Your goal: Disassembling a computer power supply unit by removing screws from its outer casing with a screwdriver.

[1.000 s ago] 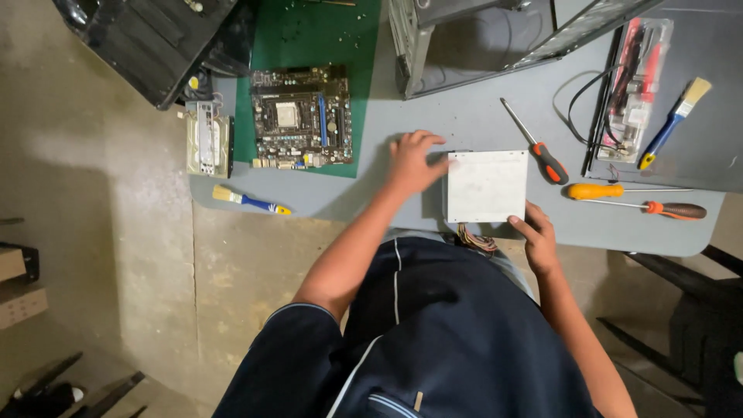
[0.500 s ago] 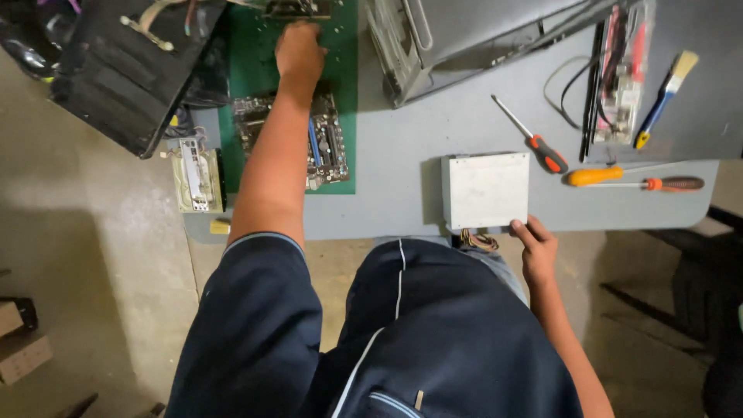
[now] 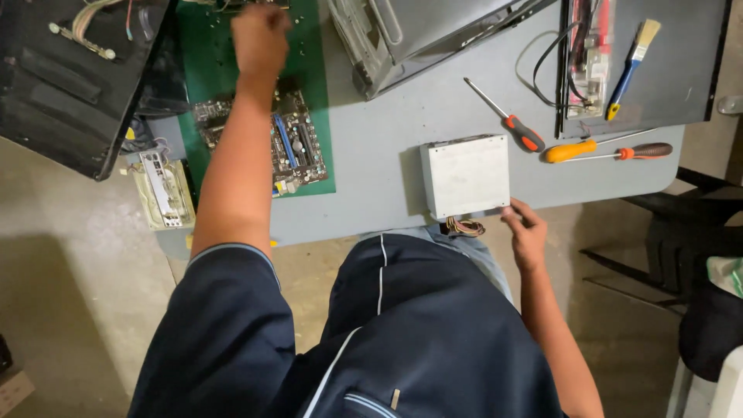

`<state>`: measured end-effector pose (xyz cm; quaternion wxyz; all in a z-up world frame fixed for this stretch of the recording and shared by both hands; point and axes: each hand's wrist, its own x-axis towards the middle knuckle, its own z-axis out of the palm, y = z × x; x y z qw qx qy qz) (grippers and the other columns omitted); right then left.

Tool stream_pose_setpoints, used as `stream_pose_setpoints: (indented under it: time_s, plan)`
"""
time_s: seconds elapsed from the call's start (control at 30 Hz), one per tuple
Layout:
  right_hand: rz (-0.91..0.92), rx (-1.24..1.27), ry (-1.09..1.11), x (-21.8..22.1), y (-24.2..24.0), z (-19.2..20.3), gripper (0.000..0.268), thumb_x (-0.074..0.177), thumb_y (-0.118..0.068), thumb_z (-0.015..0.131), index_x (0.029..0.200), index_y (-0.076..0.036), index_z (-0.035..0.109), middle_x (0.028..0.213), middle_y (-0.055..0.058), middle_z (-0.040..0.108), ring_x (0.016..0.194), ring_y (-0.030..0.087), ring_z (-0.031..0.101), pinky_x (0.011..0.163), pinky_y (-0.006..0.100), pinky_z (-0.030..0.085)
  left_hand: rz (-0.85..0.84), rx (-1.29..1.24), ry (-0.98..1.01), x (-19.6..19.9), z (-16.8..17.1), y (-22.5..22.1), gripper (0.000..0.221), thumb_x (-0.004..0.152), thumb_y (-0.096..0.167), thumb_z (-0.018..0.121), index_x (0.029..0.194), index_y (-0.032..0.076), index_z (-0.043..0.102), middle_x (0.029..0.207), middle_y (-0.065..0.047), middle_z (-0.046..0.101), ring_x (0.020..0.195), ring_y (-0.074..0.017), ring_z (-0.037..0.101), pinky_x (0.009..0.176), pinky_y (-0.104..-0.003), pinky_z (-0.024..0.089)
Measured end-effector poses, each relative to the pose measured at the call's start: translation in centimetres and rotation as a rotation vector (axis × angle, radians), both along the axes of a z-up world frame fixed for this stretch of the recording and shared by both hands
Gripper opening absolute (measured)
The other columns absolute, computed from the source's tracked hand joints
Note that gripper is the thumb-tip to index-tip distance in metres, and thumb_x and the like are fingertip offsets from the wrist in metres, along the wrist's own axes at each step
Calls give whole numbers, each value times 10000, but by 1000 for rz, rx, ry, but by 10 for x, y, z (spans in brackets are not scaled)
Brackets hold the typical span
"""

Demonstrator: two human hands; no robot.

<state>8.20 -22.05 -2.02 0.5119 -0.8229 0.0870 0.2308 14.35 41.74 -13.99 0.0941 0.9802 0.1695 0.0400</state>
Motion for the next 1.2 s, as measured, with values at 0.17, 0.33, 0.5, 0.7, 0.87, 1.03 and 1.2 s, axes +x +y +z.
stream_pose_setpoints:
  time_s: [0.17, 0.33, 0.5, 0.7, 0.87, 1.03, 1.2]
  plan:
    - [-46, 64, -102, 15, 2, 18, 342, 1017, -312, 659, 1191, -27, 731, 1155, 128, 729, 1084, 199, 659, 826, 316, 590, 458, -1595, -850, -27, 28, 1, 217, 1023, 22, 633, 813, 79, 630, 697, -62, 571, 658, -206, 588, 643, -374, 412]
    - [-169, 246, 8, 36, -1, 5, 392, 1030, -350, 639, 1182, 8, 693, 1063, 130, 710, 955, 202, 667, 756, 288, 558, 572, -2151, -754, -64, 84, -43, 59, 884, 130, 575, 919, 85, 588, 828, -74, 553, 764, -218, 520, 715, -349, 443]
    - [-211, 344, 104, 45, 2, 1, 393, 1042, -323, 625, 1199, 34, 664, 997, 134, 689, 828, 200, 655, 727, 295, 559, 787, -2266, -820, -65, 74, -62, 52, 760, 92, 436, 757, 83, 487, 727, -81, 461, 608, -195, 370, 588, -347, 317]
    - [-199, 297, 61, 41, 2, 12, 287, 1037, -223, 650, 1144, 43, 670, 925, 134, 693, 730, 181, 644, 713, 285, 569, 865, -1829, -549, -38, 68, -60, 136, 796, 185, 480, 685, 122, 433, 646, -38, 419, 523, -159, 318, 477, -309, 216]
    - [-206, 229, -2, 30, -10, 20, 259, 1026, -184, 674, 1144, 46, 692, 943, 138, 706, 733, 177, 648, 715, 272, 592, 221, -477, -227, -10, 27, -37, 178, 853, 205, 864, 802, 42, 816, 758, -107, 778, 698, -224, 771, 639, -395, 681]
    - [-267, 237, -3, 14, -23, 20, 283, 1024, -214, 701, 1139, 44, 700, 928, 137, 701, 717, 170, 640, 722, 265, 584, 218, -404, 45, 19, -5, -24, 244, 883, 269, 879, 941, 40, 814, 856, -142, 773, 745, -267, 758, 679, -407, 674]
    - [-302, 241, -1, 6, -33, 13, 264, 1033, -193, 687, 1148, 44, 696, 929, 134, 696, 715, 175, 637, 727, 269, 572, 139, -120, 299, 30, -31, -21, 291, 925, 413, 827, 792, 157, 797, 642, 35, 645, 451, -74, 536, 382, -256, 418]
